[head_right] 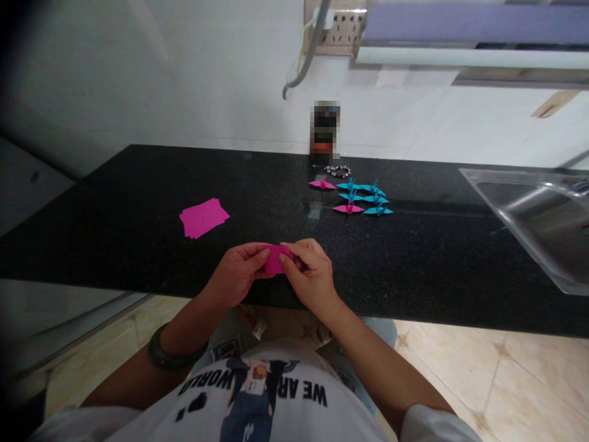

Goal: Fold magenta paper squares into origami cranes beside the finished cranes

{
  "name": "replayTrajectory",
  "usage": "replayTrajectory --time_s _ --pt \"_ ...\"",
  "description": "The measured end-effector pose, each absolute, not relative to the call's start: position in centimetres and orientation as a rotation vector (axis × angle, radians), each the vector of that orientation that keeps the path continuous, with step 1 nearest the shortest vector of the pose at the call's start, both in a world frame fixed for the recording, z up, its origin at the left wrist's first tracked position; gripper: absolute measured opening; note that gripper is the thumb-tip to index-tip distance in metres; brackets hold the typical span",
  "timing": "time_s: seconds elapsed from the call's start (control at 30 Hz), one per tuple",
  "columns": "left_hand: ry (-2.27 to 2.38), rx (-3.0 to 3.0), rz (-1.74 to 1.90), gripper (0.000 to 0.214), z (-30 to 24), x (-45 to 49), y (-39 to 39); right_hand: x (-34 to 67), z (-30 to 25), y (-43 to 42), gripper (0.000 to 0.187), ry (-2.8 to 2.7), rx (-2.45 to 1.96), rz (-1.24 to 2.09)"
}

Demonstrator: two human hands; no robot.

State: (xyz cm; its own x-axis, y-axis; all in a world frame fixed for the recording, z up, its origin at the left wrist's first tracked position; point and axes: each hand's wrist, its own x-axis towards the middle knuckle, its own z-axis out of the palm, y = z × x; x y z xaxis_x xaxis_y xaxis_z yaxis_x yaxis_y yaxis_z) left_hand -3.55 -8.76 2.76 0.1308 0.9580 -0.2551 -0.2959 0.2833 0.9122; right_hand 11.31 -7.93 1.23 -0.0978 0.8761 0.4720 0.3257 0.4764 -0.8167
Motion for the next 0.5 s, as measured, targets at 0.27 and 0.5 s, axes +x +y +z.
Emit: replayTrajectory --time_s 0.27,0.5 --pt "1.047 0.831 0.984 0.023 3.5 -3.8 -8.6 12.8 1.1 -7.6 0.031 -1.886 -0.844 0.543" --pt "0.993 0.802 0.943 0.02 3.5 -4.3 -8.5 14.2 1.1 -6.8 0.036 -2.153 -0.703 0.419"
